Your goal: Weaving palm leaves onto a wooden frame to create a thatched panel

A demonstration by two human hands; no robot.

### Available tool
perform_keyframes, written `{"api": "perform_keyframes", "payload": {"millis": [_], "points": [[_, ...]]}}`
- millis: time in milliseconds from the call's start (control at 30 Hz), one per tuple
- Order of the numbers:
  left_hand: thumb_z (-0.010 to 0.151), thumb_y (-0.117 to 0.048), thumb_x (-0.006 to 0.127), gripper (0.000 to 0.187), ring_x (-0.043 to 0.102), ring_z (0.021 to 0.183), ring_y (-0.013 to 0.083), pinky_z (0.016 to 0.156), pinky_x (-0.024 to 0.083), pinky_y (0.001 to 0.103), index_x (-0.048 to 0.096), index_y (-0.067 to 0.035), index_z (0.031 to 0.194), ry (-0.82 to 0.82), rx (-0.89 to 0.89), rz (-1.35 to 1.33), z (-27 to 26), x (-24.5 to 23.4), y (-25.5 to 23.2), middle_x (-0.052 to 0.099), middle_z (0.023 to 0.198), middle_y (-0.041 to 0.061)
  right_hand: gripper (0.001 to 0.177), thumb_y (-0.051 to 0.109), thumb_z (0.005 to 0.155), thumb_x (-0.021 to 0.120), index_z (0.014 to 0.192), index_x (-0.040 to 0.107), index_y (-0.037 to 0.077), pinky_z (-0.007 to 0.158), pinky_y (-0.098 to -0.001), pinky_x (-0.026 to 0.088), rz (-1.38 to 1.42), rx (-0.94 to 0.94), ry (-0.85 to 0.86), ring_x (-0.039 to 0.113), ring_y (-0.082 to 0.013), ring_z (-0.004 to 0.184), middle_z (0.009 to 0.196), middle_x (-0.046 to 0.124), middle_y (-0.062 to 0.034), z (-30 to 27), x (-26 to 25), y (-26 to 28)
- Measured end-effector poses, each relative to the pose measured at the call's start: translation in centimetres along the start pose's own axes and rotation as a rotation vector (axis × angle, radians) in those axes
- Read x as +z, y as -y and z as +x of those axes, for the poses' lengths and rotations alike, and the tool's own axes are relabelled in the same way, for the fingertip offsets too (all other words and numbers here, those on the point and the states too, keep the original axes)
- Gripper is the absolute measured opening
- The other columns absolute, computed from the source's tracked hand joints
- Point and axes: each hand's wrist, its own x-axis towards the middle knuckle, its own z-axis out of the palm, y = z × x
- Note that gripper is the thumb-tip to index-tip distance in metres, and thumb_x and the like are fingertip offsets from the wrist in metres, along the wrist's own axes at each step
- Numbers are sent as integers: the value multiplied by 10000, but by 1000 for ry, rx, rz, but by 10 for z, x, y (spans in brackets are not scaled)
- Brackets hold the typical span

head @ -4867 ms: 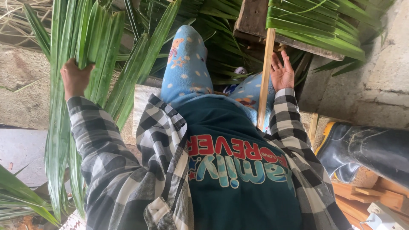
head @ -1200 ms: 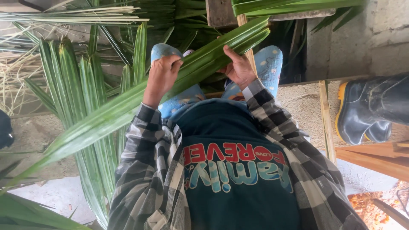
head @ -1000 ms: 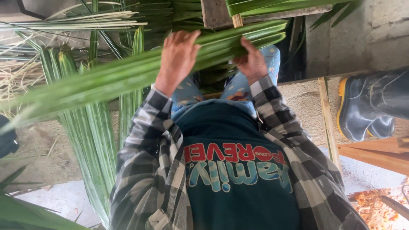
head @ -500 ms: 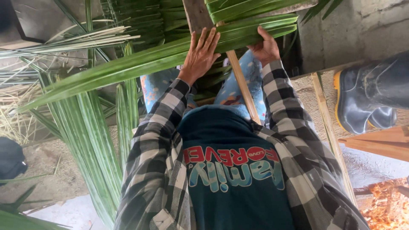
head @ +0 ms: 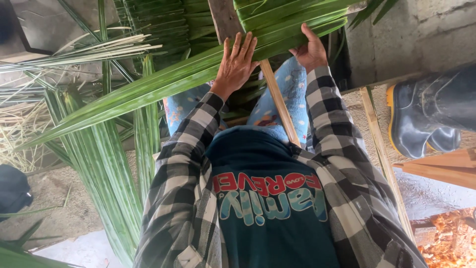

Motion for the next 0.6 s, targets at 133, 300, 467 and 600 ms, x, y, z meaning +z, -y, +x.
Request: {"api": "perform_keyframes", "payload": {"millis": [133, 300, 467, 600], "points": [[1186, -536, 532, 697, 238, 1529, 398, 1210, 296, 669, 276, -74, 1642, -31, 0, -4, 2, 3, -1, 228, 1680, 129, 671, 411, 827, 749, 1353, 496, 80, 677, -344, 658, -197, -98, -59, 755, -244, 819, 952, 737, -122, -74, 67, -13], [1168, -540, 516, 696, 240, 1523, 402, 1203, 269, 675, 318, -59, 1630, -24, -10, -33, 3, 1, -1, 252, 1674, 138, 706, 499, 730, 762, 1223, 649, 6, 953, -439, 648, -288, -31, -102, 721, -284, 948, 1022, 725, -145, -102, 121, -44], [1164, -510, 557, 675, 266, 1512, 422, 1200, 252, 682, 358, -50, 1616, -60, -1, -65, 3, 1, 0, 272, 1661, 157, 570, 504, 642, 857, 940, 757, 29, 448, -319, 490, -373, -44, -397, 606, -167, 495, 696, 694, -83, -83, 127, -56], [1172, -502, 543, 663, 230, 1518, 417, 1205, 237, 676, 360, -47, 1619, -63, -4, -70, 4, 3, -1, 264, 1665, 153, 474, 219, 726, 876, 1089, 788, -73, 697, -368, 653, -115, -153, -347, 769, -268, 812, 1010, 800, -192, -50, 109, -70]]}}
